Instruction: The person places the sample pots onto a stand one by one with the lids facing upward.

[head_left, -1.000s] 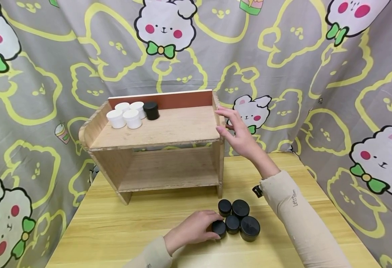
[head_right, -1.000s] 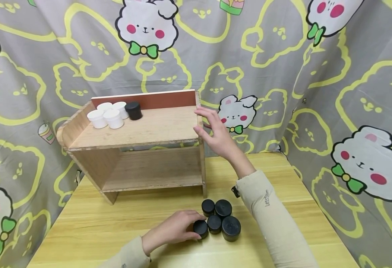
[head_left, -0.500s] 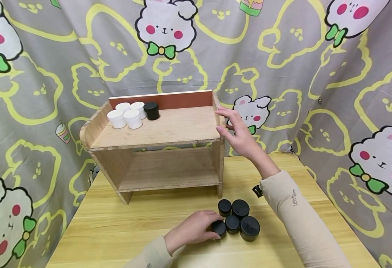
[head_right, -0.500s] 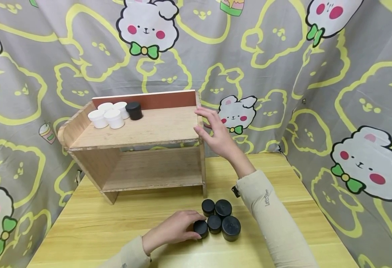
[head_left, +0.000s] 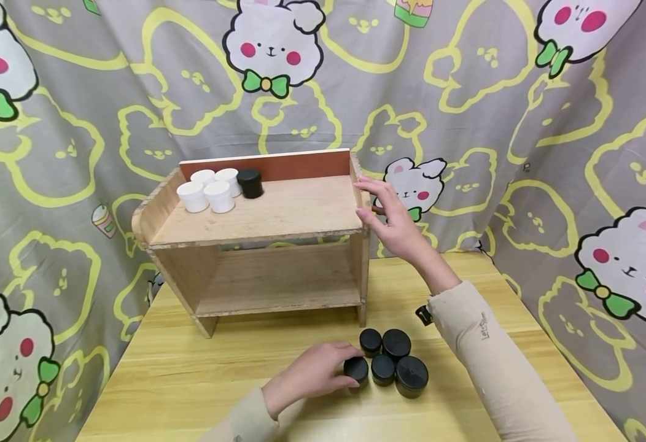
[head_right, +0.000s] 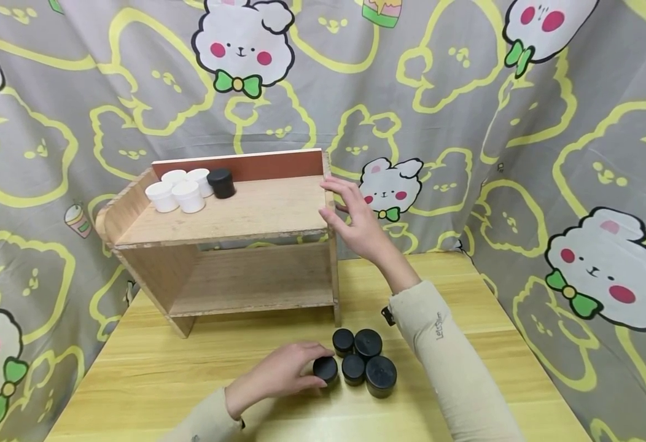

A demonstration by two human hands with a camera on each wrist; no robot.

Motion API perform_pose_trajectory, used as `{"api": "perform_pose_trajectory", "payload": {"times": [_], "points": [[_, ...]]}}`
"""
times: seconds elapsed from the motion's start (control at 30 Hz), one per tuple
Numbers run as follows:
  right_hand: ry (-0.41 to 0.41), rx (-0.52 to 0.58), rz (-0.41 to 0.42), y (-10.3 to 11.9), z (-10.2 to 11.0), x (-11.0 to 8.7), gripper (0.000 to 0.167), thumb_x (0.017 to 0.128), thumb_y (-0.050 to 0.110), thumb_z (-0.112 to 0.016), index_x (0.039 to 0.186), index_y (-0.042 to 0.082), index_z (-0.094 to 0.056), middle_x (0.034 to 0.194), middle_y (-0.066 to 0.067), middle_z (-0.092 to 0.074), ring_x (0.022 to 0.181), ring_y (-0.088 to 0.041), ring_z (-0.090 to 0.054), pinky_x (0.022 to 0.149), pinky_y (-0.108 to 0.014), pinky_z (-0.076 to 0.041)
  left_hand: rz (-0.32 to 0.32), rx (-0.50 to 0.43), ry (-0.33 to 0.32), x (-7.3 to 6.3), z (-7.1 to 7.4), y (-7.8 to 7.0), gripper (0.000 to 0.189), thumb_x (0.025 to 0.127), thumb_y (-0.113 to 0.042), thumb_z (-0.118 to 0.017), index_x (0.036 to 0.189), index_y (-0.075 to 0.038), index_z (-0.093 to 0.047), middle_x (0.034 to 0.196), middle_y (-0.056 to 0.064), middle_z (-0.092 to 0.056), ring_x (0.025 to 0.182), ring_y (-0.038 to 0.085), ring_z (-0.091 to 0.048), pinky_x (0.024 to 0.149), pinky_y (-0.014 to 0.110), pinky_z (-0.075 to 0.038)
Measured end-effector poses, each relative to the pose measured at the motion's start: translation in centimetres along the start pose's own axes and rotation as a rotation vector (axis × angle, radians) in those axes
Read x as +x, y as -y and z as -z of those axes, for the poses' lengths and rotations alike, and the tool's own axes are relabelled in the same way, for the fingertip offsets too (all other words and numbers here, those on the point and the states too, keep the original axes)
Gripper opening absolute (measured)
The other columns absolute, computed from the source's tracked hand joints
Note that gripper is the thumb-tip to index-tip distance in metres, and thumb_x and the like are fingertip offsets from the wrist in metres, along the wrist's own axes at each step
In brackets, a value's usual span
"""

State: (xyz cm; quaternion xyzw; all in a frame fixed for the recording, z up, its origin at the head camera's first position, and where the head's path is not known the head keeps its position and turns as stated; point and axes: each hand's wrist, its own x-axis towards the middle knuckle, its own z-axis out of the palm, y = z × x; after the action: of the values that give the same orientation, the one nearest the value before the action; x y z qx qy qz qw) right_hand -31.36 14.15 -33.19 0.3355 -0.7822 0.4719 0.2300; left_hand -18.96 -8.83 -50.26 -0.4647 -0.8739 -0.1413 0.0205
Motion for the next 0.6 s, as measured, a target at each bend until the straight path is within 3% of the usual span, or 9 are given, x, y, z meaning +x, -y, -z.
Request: {"api": "perform_pose_trajectory", "payload": {"times": [0.27,0.6], "points": [[0.001,0.009,0.015,0.0,0.2,-0.1,0.049,0.104,0.019,-0.063,0.15,0.017,-0.049,0.164,-0.003,-0.036,0.148,-0.027,-0.041,0.11,-0.061,-0.048,0.047,-0.027,0.006,-0.1,2.0,-0.2,0.048,0.096,-0.04,-0.074,0.134,-0.013,-0.068,0.126,-0.004,-0.072,0.114,0.009,-0.068,0.099,0.024,-0.055],[-0.001,0.015,0.006,0.1,0.0,0.0,0.05,0.103,0.008,-0.062,0.15,0.009,-0.047,0.164,-0.011,-0.034,0.149,-0.033,-0.038,0.109,-0.066,-0.045,0.02,-0.019,-0.117,-0.4,5.4,-0.9,0.049,0.096,-0.041,-0.074,0.136,-0.014,-0.066,0.126,-0.001,-0.072,0.116,0.013,-0.068,0.099,0.029,-0.056]]}}
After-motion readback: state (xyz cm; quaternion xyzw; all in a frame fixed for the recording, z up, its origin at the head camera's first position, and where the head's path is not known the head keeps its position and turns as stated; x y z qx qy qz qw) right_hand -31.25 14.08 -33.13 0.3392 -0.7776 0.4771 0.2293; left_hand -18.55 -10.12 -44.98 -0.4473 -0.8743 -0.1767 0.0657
